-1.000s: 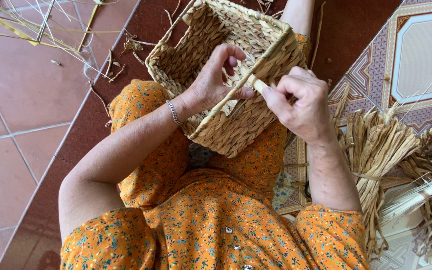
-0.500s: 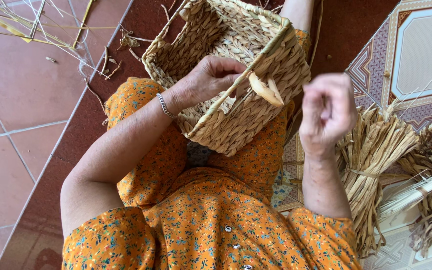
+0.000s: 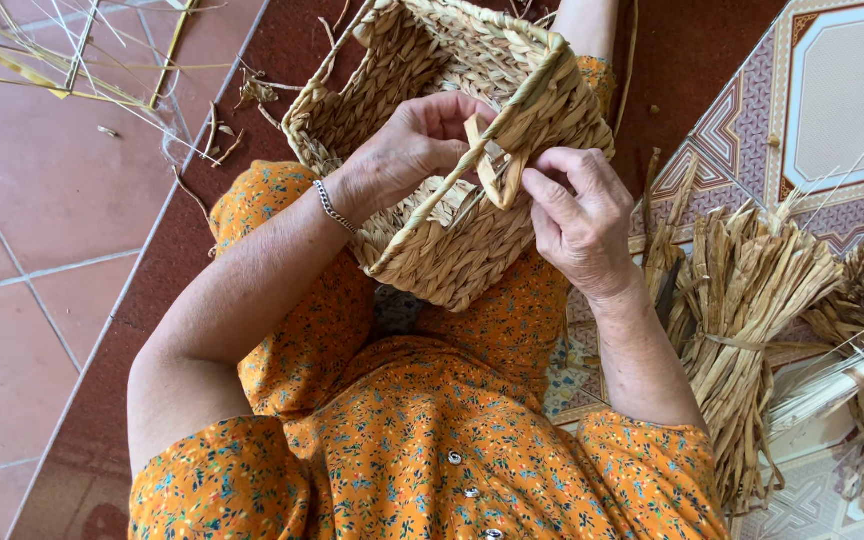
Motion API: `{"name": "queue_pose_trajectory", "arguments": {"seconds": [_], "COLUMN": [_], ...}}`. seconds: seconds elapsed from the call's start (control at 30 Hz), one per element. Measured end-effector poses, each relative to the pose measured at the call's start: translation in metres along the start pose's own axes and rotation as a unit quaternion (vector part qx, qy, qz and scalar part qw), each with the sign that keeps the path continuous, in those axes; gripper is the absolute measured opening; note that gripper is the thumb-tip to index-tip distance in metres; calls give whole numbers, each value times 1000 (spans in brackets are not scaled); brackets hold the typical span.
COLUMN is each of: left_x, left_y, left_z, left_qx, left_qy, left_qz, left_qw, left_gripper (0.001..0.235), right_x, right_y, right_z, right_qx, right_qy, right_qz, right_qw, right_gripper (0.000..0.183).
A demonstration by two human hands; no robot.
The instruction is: The person sits on the floor and weaves a rectangular basket using dried palm leaves. They interlace the leaves by hand, trim excess strands with scissors, and periodically rotate the basket to continue the weave. The basket is held and inspected at the end.
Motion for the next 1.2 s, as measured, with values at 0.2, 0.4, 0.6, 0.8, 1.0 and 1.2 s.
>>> {"name": "queue_pose_trajectory", "arguments": {"seconds": [0.2, 0.4, 0.6, 0.8, 1.0, 1.2], "left_x": [-13, -7, -7, -12, -9, -5], "left_y": [-15, -22, -22, -20, -20, -18], "left_z": [15, 21, 29, 33, 38, 32], "left_qx": [-18, -29, -55, -56, -45, -35], "left_qy": [-40, -57, 10, 58, -24, 14], "left_qz": [-12, -19, 1, -3, -8, 9], "left_qw": [999, 998, 998, 997, 999, 999], "left_gripper": [25, 21, 14, 18, 10, 17], "right_x": [9, 18, 15, 14, 10, 15], "right_y": [14, 21, 18, 15, 12, 6], "right_z": [-4, -10, -6, -3, -4, -14], "right_qx": [-46, -27, 5, 0, 18, 48], "right_qy": [61, 76, 68, 70, 57, 49], "right_qz": [-8, -11, -20, -26, -24, -21], "right_qw": [997, 997, 998, 997, 998, 997], "right_gripper": [45, 56, 54, 51, 34, 20]}}
Point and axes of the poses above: each hand's wrist, its own y-axis away from the middle knuckle, its own x-axis out of the palm, z = x × y, the point moved 6 cm from there along -y, towards the middle knuckle, and after that the axes turned 14 degrees about -z, right-handed, at the moved point
